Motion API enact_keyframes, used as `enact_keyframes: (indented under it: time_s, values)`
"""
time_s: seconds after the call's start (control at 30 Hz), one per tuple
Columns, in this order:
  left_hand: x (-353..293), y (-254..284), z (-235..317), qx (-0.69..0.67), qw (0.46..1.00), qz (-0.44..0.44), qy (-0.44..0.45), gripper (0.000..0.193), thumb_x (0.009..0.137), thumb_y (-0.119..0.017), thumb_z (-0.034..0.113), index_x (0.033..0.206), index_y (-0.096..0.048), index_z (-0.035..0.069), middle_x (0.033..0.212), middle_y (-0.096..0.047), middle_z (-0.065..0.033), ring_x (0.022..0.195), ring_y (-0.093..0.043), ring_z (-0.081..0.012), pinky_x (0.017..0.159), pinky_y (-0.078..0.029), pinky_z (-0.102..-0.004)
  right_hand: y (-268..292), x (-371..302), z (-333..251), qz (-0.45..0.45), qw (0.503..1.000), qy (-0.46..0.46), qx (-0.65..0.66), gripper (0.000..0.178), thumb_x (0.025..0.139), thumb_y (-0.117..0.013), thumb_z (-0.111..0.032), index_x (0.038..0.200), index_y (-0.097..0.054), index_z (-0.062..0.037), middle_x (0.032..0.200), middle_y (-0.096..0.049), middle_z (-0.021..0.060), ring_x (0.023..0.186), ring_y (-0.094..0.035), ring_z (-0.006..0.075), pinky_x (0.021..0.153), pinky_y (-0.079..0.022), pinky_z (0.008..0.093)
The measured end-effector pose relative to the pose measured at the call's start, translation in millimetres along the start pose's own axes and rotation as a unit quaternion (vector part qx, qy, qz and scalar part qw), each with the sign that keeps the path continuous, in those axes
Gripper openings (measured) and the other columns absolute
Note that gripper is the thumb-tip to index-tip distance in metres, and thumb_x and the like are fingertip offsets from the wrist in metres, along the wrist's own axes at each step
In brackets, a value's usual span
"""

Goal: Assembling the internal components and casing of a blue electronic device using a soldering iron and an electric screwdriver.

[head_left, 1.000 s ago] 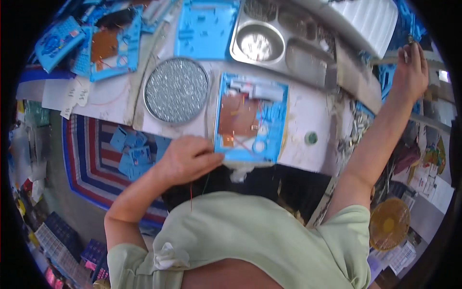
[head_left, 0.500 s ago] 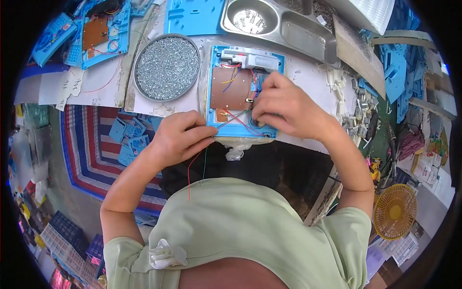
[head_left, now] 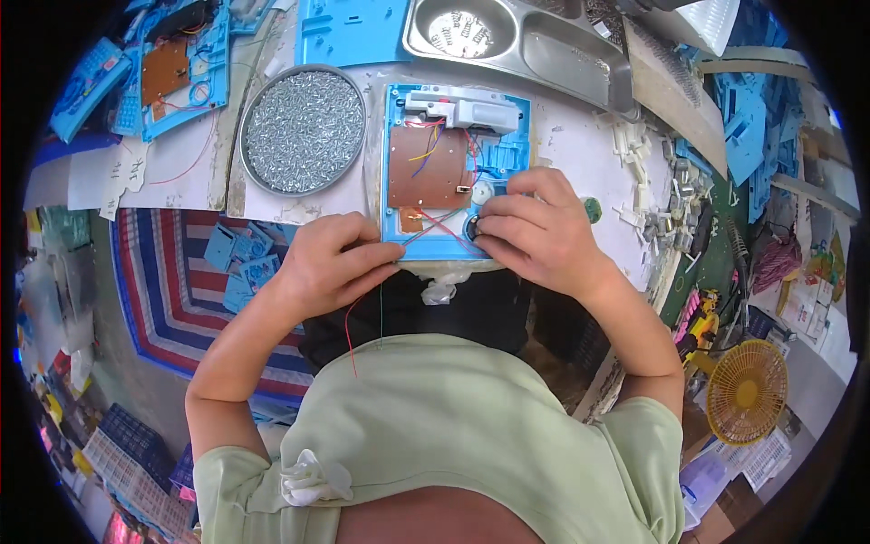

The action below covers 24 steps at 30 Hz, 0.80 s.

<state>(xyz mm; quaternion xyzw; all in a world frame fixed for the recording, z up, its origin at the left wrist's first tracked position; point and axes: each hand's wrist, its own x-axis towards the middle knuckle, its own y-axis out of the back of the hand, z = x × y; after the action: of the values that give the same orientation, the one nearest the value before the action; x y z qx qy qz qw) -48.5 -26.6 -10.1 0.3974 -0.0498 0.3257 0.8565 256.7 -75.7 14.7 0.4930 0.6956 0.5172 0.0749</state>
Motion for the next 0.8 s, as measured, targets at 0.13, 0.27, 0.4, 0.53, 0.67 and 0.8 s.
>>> enact_keyframes:
  time_s: [0.13, 0.27, 0.4, 0.53, 0.67, 0.8]
  values:
    - [3, 5, 2, 0.024, 0.999, -0.021, -0.011, 0.029, 0.075, -0.083, 0.012, 0.102, -0.072, 0.011, 0.083, -0.059, -0.0048, 0.069, -0.060, -0.0257, 0.056, -0.046, -0.0392, 3, 4, 2, -0.010, 1.000, 0.010, -0.001, 0.037, 0.065, -0.087, -0.013, 0.095, -0.067, -0.0127, 0.099, -0.069, 0.0004, 0.096, -0.061, 0.0298, 0.083, -0.049, 0.0432]
    - [13, 12, 7, 0.059, 0.997, -0.049, -0.032, 0.029, 0.076, -0.083, 0.012, 0.103, -0.071, 0.011, 0.082, -0.058, -0.0046, 0.067, -0.059, -0.0264, 0.055, -0.044, -0.0399, 17, 11, -23, -0.013, 0.996, -0.082, -0.021, 0.028, 0.072, -0.083, -0.012, 0.095, -0.067, -0.0115, 0.099, -0.069, 0.0026, 0.095, -0.062, 0.0302, 0.086, -0.049, 0.0432]
    - [14, 14, 11, 0.070, 0.995, -0.065, -0.028, 0.030, 0.076, -0.082, 0.013, 0.104, -0.070, 0.011, 0.080, -0.057, -0.0043, 0.066, -0.058, -0.0254, 0.055, -0.043, -0.0394, 65, -18, 28, 0.082, 0.966, -0.239, -0.061, 0.021, 0.079, -0.077, -0.019, 0.096, -0.071, -0.0083, 0.099, -0.071, 0.0110, 0.096, -0.063, 0.0316, 0.089, -0.049, 0.0437]
    - [27, 29, 19, 0.065, 0.983, -0.171, 0.005, 0.030, 0.078, -0.080, 0.015, 0.106, -0.069, 0.010, 0.081, -0.058, -0.0060, 0.071, -0.062, -0.0281, 0.059, -0.047, -0.0412, 89, -42, 74, 0.025, 0.881, -0.373, -0.291, 0.018, 0.080, -0.076, -0.022, 0.090, -0.075, -0.0075, 0.097, -0.070, 0.0112, 0.099, -0.061, 0.0335, 0.086, -0.048, 0.0450]
    - [92, 72, 33, 0.032, 0.957, -0.284, 0.042, 0.026, 0.080, -0.078, 0.016, 0.104, -0.069, 0.007, 0.085, -0.061, -0.0096, 0.077, -0.064, -0.0320, 0.066, -0.049, -0.0431, 74, -44, 84, -0.010, 0.870, -0.353, -0.343, 0.011, 0.075, -0.077, -0.016, 0.082, -0.074, -0.0084, 0.089, -0.066, 0.0092, 0.092, -0.059, 0.0327, 0.080, -0.046, 0.0465]
    - [183, 55, -3, 0.087, 0.980, -0.175, -0.033, 0.017, 0.084, -0.073, 0.013, 0.099, -0.068, 0.006, 0.086, -0.061, -0.0115, 0.081, -0.064, -0.0341, 0.071, -0.051, -0.0446, 62, -43, 70, -0.035, 0.901, -0.322, -0.289, 0.008, 0.073, -0.074, -0.009, 0.080, -0.071, -0.0073, 0.091, -0.065, 0.0099, 0.091, -0.059, 0.0313, 0.076, -0.046, 0.0449]
